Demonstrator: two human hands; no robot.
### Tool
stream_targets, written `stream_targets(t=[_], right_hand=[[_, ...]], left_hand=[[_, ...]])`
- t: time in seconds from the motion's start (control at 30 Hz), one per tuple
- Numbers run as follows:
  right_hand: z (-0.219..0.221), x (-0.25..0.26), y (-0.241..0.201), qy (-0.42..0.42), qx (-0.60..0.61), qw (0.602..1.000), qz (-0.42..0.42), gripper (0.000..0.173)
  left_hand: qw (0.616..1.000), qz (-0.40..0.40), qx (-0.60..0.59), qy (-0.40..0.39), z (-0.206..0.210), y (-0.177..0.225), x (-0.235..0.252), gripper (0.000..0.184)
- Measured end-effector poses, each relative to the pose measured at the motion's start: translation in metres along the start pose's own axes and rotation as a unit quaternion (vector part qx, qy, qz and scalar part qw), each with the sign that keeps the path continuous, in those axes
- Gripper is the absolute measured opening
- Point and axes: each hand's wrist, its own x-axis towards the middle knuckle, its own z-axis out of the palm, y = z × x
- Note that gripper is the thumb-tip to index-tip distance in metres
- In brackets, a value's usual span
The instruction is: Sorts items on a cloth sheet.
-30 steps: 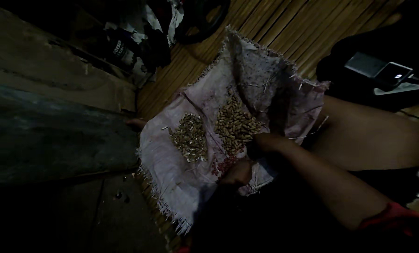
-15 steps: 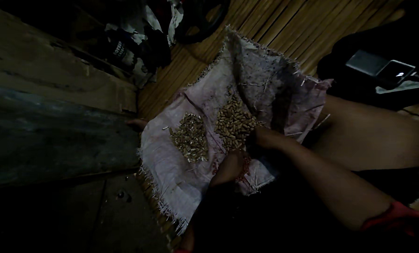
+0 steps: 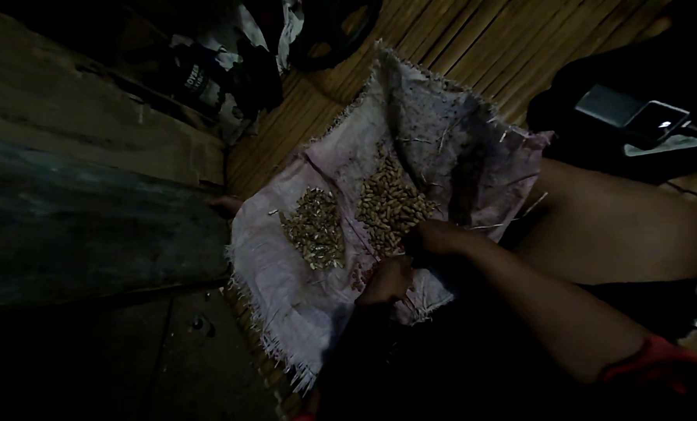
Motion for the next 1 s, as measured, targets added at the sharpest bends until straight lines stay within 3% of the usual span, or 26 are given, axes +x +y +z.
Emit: stream_targets(t=[0.13, 0.27, 0.43, 0.57, 0.77, 1.0], right_hand=[[-0.010, -0.005, -0.005, 0.089, 0.060, 0.994, 0.011, 0.027], [-0.014, -0.002, 0.003, 0.144, 0.059, 0.988, 0.024, 0.028], [-0.012, -0.007, -0.005, 0.022, 0.006, 0.998, 0.063, 0.028], [-0.004, -0.005, -0.005, -0.013, -0.022, 0.998, 0.056, 0.030], [-0.001, -0.005, -0.001, 0.041, -0.063, 0.995, 0.072, 0.029], [0.023, -0.009, -0.008, -0.006, -0.141, 0.988, 0.068, 0.029]], left_hand=[[0.995, 0.014, -0.029, 0.093, -0.007, -0.011, -0.007, 0.044], [0.990, 0.012, -0.060, 0.127, -0.016, -0.020, -0.011, 0.042], [0.998, 0.045, -0.027, 0.025, -0.006, -0.019, -0.009, 0.036], [0.997, 0.042, 0.034, -0.060, 0.009, -0.007, 0.001, 0.038], [0.995, -0.060, 0.050, 0.058, 0.020, 0.008, 0.011, 0.043], [0.991, -0.083, 0.096, 0.039, 0.037, 0.019, 0.020, 0.043]])
